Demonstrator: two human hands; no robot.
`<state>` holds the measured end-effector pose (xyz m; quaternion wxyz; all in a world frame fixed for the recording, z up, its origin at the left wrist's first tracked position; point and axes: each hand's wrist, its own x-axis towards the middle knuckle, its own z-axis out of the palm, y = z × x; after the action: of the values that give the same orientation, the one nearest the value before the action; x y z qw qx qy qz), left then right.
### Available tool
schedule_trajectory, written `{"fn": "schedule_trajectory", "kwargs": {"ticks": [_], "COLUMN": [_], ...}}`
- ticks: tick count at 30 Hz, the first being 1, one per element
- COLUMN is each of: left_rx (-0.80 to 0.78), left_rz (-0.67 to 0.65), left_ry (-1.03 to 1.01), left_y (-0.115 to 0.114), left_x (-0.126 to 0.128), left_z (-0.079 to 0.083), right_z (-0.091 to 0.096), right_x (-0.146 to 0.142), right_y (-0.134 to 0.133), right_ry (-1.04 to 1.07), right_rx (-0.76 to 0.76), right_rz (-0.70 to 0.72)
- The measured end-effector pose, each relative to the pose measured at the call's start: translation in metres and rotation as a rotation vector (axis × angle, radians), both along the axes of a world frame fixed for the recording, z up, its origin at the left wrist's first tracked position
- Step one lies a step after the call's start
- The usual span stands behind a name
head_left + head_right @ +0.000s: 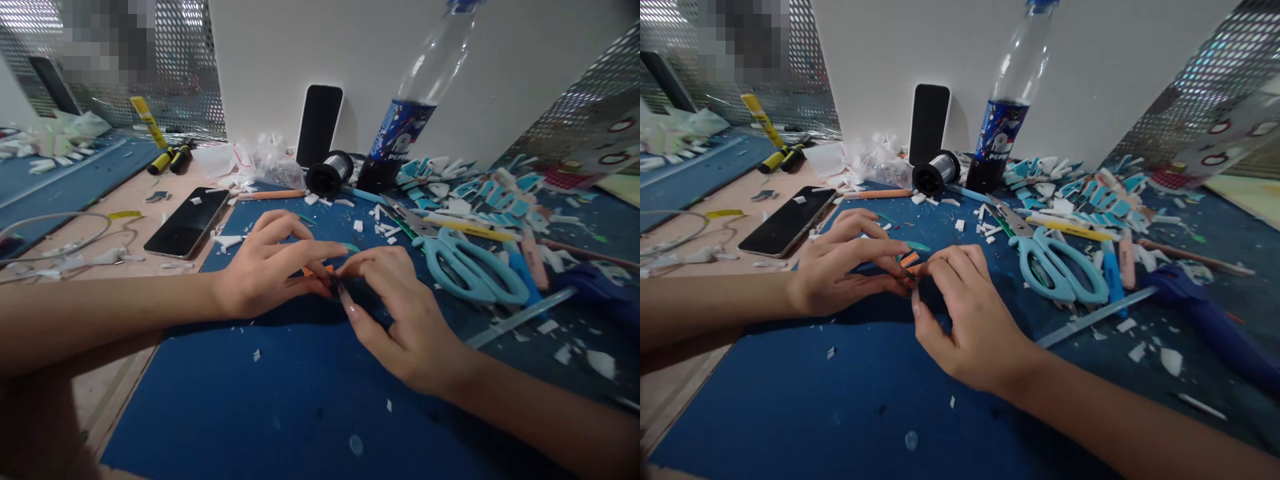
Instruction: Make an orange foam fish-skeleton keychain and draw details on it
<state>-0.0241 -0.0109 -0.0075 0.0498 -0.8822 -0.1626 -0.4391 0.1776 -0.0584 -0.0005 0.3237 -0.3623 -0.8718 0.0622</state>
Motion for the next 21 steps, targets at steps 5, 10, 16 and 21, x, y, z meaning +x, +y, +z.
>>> {"fn": "schedule_trajectory", "kwargs": {"ticks": [5,10,16,21], "left_rx": [0.059,0.129,0.299,0.354], "left_rz": [0.036,0.082,0.172,0.189], "left_ry": [0.024,-0.01,-0.004,0.004], "left_y": [-0.0003,-0.0007,-0.0057,-0.0089], "left_x": [-0.0008,-0.0004,0.0,0.0014], "left_z": [0.0,-0.0017,-0.0033,-0.0024], "right_z": [-0.0011,-0.0026,-0.0033,-0.0054], "right_x": [-0.0022,-0.0009,0.0001,-0.0002], "right_y": [-0.0002,0.0004,0.0001,0.0001], "right_ry": [-0.01,0.002,-0.022,-0.058], "right_rx": [0.041,0.03,0.009,-0.004], "right_rz": [0.0,0.032,0.033,0.02]}}
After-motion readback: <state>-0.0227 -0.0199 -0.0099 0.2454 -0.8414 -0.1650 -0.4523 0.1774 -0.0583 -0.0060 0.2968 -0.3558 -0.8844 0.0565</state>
